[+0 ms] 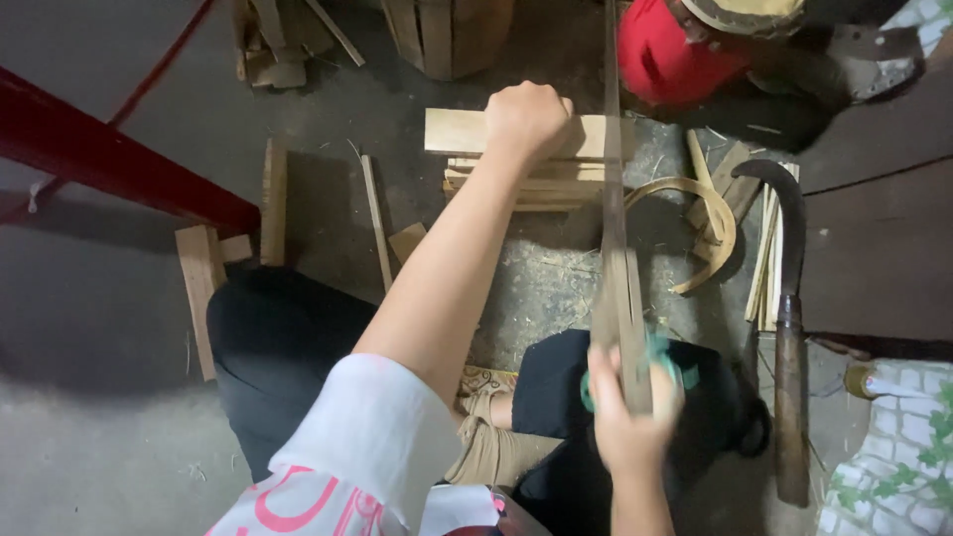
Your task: Sawing a stack of wooden planks using a hand saw in a workshop environment.
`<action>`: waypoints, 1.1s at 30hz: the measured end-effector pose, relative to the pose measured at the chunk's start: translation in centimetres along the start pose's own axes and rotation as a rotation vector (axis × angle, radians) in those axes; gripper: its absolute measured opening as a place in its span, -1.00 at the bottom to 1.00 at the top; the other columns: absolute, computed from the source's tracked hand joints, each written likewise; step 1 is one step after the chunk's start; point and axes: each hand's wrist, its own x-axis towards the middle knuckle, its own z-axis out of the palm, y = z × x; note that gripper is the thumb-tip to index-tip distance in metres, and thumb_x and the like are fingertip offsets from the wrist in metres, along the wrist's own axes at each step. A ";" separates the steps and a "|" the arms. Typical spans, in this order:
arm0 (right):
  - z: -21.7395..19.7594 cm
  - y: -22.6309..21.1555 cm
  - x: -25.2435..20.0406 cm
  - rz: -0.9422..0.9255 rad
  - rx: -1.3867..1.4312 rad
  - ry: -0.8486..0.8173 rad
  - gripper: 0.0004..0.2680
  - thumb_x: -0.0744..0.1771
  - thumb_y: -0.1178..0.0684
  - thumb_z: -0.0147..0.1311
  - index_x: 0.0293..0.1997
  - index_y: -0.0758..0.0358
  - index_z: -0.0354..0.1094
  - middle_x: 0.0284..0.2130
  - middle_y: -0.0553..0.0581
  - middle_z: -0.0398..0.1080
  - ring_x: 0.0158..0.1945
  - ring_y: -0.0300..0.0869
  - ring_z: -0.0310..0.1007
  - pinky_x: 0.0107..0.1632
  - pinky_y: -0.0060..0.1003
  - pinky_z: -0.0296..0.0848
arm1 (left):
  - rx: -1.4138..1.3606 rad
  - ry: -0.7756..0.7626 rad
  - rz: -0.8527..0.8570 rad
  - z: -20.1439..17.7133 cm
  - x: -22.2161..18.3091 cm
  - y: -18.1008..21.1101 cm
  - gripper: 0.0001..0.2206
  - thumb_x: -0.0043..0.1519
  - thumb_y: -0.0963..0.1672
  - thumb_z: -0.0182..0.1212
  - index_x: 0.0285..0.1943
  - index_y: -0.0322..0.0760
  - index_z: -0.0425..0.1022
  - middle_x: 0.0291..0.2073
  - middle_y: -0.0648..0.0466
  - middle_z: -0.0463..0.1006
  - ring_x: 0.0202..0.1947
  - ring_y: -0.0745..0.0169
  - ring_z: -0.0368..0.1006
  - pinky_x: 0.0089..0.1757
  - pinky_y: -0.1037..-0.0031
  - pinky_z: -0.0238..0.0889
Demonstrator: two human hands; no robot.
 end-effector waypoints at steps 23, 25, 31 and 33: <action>1.5 -0.3 -1.1 0.061 -0.082 -0.006 -0.87 0.29 0.17 0.21 -0.48 0.25 0.36 -0.69 -0.03 0.34 -0.65 -0.29 0.24 -0.52 -0.40 0.27 | -0.013 -0.178 -0.147 -4.1 -1.1 2.1 -0.62 0.20 -0.02 -0.02 -0.30 -0.38 0.66 -0.32 -0.17 0.67 -0.33 -0.18 0.59 -0.19 0.21 0.43; 0.2 2.9 -5.1 -0.060 -0.209 0.084 -0.86 0.15 0.24 0.35 -0.46 0.35 0.41 -0.59 0.10 0.45 -0.57 -0.18 0.42 -0.34 -0.35 0.46 | -0.038 -0.128 -0.137 -2.5 -0.5 1.4 -0.61 0.19 -0.02 -0.05 -0.27 -0.35 0.68 -0.30 -0.17 0.68 -0.31 -0.21 0.59 -0.20 0.15 0.42; -2.9 1.5 -5.4 0.179 -0.161 0.017 -0.89 0.15 0.25 0.22 -0.65 0.37 0.37 -0.73 0.20 0.43 -0.63 -0.11 0.43 -0.34 -0.33 0.46 | 0.022 -0.215 -0.097 -4.5 -1.2 1.9 -0.60 0.18 -0.01 -0.06 -0.29 -0.34 0.67 -0.31 -0.15 0.67 -0.32 -0.19 0.58 -0.21 0.20 0.42; -1.4 1.0 -3.3 0.090 -0.154 0.015 -0.89 0.18 0.24 0.24 -0.57 0.35 0.36 -0.67 0.13 0.44 -0.61 -0.17 0.39 -0.39 -0.35 0.42 | 0.030 -0.194 -0.063 -4.1 -1.1 1.6 -0.59 0.19 0.00 -0.08 -0.30 -0.34 0.67 -0.32 -0.16 0.67 -0.34 -0.21 0.57 -0.22 0.20 0.42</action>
